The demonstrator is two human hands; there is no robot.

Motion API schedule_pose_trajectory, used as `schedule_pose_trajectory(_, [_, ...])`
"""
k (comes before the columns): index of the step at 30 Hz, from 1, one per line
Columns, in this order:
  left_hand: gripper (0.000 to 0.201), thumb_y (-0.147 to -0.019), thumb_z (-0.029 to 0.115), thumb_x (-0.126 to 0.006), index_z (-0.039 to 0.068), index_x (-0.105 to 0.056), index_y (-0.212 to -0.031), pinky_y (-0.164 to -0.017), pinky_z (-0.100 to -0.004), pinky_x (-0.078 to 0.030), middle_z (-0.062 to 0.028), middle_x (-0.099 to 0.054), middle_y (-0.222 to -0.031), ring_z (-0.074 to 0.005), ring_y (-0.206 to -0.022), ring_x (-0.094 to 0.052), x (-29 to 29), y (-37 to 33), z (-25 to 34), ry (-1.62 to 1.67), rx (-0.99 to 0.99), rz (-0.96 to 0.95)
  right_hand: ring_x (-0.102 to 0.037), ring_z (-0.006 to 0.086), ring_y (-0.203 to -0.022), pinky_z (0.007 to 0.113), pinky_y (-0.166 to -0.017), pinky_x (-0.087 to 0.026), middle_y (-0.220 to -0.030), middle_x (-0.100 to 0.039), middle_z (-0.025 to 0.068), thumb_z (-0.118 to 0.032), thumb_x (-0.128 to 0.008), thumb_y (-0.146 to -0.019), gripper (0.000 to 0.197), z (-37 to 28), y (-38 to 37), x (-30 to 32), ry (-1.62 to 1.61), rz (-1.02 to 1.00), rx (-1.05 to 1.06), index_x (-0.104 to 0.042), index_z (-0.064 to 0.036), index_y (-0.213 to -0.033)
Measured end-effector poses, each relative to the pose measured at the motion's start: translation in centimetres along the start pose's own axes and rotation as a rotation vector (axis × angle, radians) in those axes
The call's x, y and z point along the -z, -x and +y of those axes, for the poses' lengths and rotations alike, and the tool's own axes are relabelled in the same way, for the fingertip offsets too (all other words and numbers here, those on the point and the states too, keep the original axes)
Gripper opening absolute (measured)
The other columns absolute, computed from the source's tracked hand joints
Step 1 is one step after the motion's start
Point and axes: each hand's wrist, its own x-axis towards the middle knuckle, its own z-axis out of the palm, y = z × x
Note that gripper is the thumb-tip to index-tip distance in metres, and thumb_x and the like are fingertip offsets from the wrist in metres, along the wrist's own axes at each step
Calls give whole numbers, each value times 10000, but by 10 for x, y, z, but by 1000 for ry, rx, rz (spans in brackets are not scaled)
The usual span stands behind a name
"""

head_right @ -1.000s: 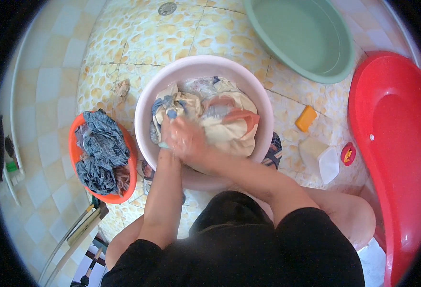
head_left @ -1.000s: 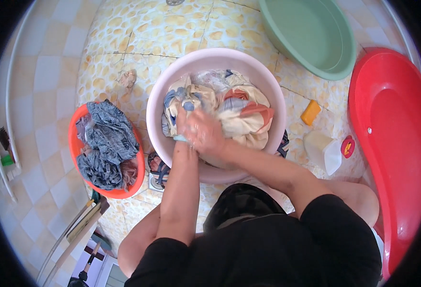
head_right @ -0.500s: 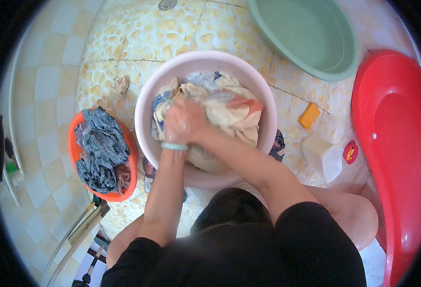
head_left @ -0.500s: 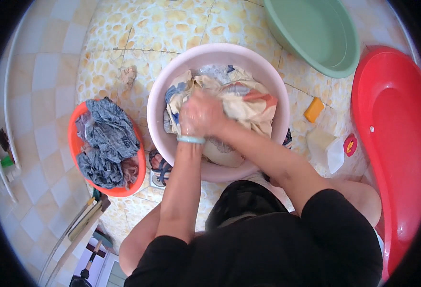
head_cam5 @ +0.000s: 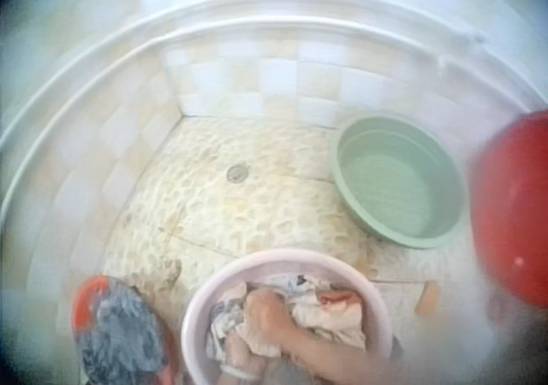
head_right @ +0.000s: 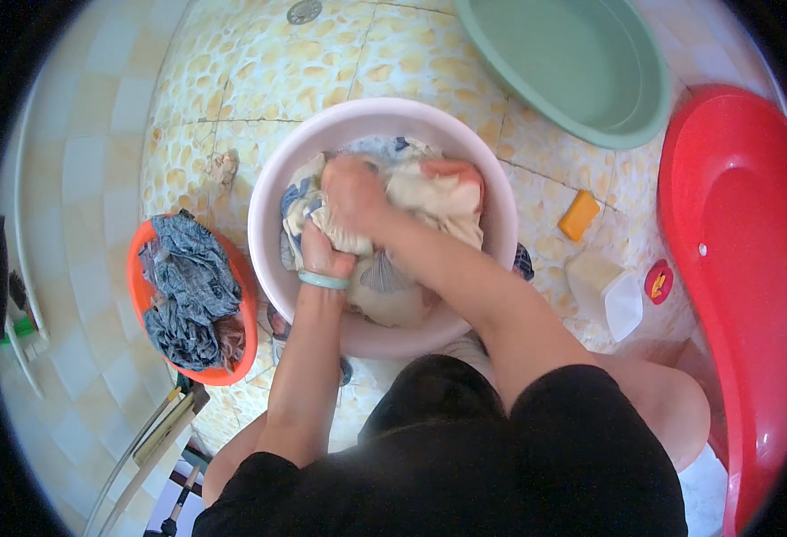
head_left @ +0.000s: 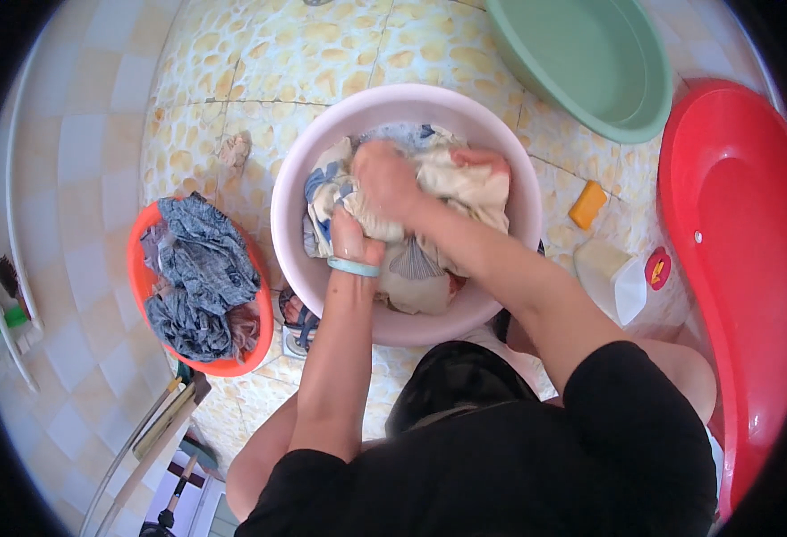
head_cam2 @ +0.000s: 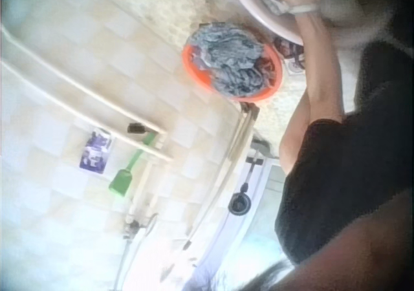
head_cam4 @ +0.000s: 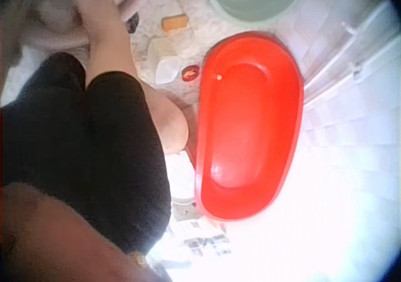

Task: The person washes laundry by scrubbing and lathering a garment in a basin filled with water, then squeezes and unfolds the cloth by hand.

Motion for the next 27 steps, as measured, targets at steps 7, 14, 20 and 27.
schedule_pose_trajectory(7, [366,-913,289,-342,40,-507,-1125,-857,-341,-467,-102,-572,-1075,-219,-978,-567,21,15,32,-9,104,287,-511,337,-795,404,-707,-413,-836,-534,125,-64,-513,-733,67,-73,32,-13,-252,132,-74,-559,-73,-781])
schedule_pose_trajectory(14, [308,-905,234,-396,62,-489,-1143,-870,-371,-460,-106,-557,-1100,-227,-989,-561,-44,20,20,98,144,333,-537,326,-797,416,-718,-429,-823,-525,120,-104,-543,-711,90,13,-15,19,109,-78,-114,-537,-110,-801])
schedule_pose_trajectory(20, [382,-905,289,-436,0,-482,-1151,-906,-353,-409,-124,-522,-1152,-227,-1057,-518,-47,45,74,-435,-7,397,-586,291,-822,375,-747,-453,-929,-602,150,-136,-520,-803,163,20,-14,66,-174,158,-436,-593,-79,-937])
schedule_pose_trajectory(27, [489,-876,274,-448,-73,-420,-1219,-997,-432,-279,-299,-355,-1276,-412,-1164,-372,-12,44,41,-1521,-354,515,-507,301,-1026,443,-826,-410,-1148,-539,113,-293,-541,-805,360,-34,-13,43,444,155,145,-552,-127,-1124])
